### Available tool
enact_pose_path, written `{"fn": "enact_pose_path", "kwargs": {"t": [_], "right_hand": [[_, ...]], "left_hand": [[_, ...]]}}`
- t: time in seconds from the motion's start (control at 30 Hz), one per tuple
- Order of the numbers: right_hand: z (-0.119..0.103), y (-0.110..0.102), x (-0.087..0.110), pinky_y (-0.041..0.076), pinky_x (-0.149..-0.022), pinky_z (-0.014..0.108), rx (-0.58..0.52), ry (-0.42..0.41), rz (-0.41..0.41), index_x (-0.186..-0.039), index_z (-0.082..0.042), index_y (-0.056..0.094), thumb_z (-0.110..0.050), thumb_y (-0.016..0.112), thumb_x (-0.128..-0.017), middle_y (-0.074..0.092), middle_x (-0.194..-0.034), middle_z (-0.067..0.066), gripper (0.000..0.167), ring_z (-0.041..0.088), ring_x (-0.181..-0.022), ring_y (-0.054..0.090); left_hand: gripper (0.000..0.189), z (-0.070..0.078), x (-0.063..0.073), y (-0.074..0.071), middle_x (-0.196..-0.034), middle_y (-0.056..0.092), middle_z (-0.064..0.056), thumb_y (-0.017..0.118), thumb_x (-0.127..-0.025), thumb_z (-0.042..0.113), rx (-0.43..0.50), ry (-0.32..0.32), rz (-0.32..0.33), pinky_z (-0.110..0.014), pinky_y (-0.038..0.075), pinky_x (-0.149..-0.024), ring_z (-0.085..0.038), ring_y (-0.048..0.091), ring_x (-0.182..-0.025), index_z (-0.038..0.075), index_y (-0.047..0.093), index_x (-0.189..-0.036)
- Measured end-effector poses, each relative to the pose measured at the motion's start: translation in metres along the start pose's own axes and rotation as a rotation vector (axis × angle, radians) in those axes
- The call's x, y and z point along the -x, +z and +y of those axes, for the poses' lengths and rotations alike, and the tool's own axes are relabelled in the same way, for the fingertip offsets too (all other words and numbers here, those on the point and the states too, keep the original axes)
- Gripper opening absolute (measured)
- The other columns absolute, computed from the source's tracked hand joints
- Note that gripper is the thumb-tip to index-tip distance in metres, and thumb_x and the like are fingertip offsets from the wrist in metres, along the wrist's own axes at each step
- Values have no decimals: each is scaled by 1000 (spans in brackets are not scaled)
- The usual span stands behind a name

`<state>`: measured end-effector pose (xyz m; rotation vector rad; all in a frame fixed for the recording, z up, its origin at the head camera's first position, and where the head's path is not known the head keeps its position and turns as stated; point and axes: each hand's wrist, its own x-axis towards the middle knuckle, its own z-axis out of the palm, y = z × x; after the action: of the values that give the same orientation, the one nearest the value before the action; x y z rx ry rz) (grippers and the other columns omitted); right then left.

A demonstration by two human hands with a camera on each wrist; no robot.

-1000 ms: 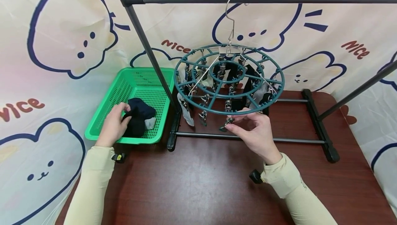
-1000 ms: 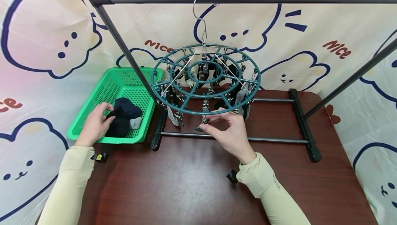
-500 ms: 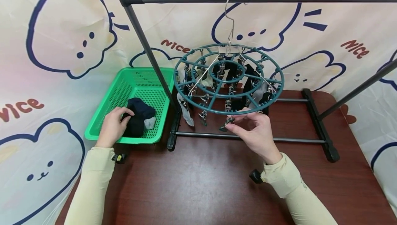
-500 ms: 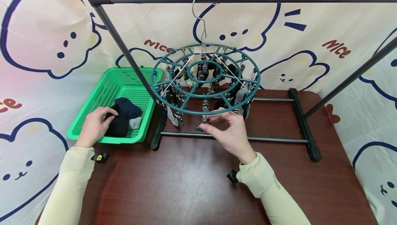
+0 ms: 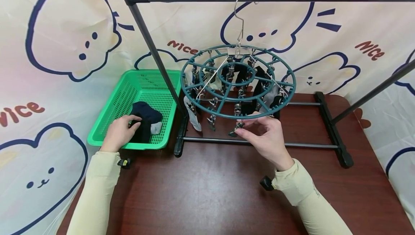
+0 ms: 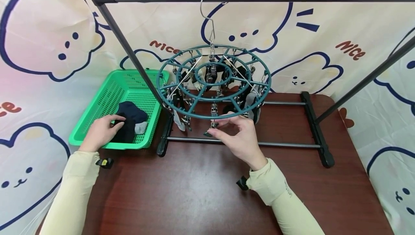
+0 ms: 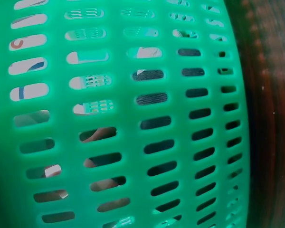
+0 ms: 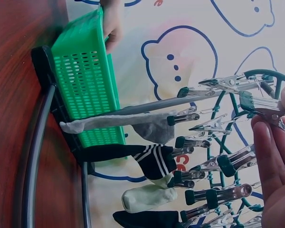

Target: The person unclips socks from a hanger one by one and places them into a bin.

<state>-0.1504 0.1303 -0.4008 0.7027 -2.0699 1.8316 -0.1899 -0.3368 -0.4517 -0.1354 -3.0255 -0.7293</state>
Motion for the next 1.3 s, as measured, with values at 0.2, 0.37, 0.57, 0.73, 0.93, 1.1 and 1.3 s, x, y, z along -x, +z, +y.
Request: {"fn": "enact_pose_path", "kwargs": {"t": [0.2, 0.37, 0.57, 0.73, 0.93, 1.1, 1.3], "right_hand": [[0, 0, 0, 59, -74, 24, 26, -3, 5, -107, 2, 77, 13, 83, -78, 79, -100, -5, 32, 9, -88, 74], [-1, 0, 0, 58, -71, 23, 37, 15, 12, -106, 2, 77, 12, 83, -78, 78, -99, -10, 31, 7, -86, 73], [-2, 0, 1, 57, -70, 23, 34, 32, 19, -106, 3, 76, 13, 82, -78, 77, -98, -13, 30, 6, -84, 73], [-2, 0, 1, 57, -71, 23, 30, 29, 23, -106, 4, 76, 15, 82, -77, 77, -98, -13, 31, 6, -86, 73], [0, 0, 0, 56, -70, 23, 40, 16, 27, -105, 3, 77, 15, 82, -77, 77, -98, -12, 31, 7, -85, 73], [0, 0, 0, 56, -70, 23, 41, 14, 23, -106, 3, 76, 14, 82, -77, 77, -98, -12, 32, 7, -85, 73], [-1, -1, 0, 57, -70, 23, 33, 15, 19, -106, 3, 76, 14, 82, -77, 77, -98, -12, 31, 7, -85, 73]], "left_hand": [[36, 0, -2, 1, -139, 56, -35, 57, -107, 19, -25, -32, -71, -41, 40, -58, -26, 46, -54, -1, 63, -137], [41, 1, -4, 2, -144, 53, -34, 57, -107, 23, -87, -54, -113, -64, 50, -88, -52, 60, -110, 0, 60, -141], [48, 1, -5, 1, -150, 46, -33, 58, -106, 28, -136, -73, -151, -70, 45, -98, -57, 48, -131, -3, 57, -143], [55, 1, -8, 0, -163, 27, -32, 58, -106, 31, -150, -87, -192, -70, 44, -99, -57, 37, -141, -8, 54, -144], [58, 2, -9, -2, -163, 28, -32, 57, -106, 35, -173, -94, -229, -70, 42, -102, -57, 35, -142, -9, 53, -144], [59, 1, -9, -2, -154, 41, -36, 56, -106, 38, -199, -97, -264, -70, 41, -104, -58, 41, -137, -6, 54, -145], [57, 1, -10, -2, -150, 45, -37, 57, -105, 37, -222, -73, -276, -72, 38, -106, -59, 38, -139, -5, 56, -144]]}}
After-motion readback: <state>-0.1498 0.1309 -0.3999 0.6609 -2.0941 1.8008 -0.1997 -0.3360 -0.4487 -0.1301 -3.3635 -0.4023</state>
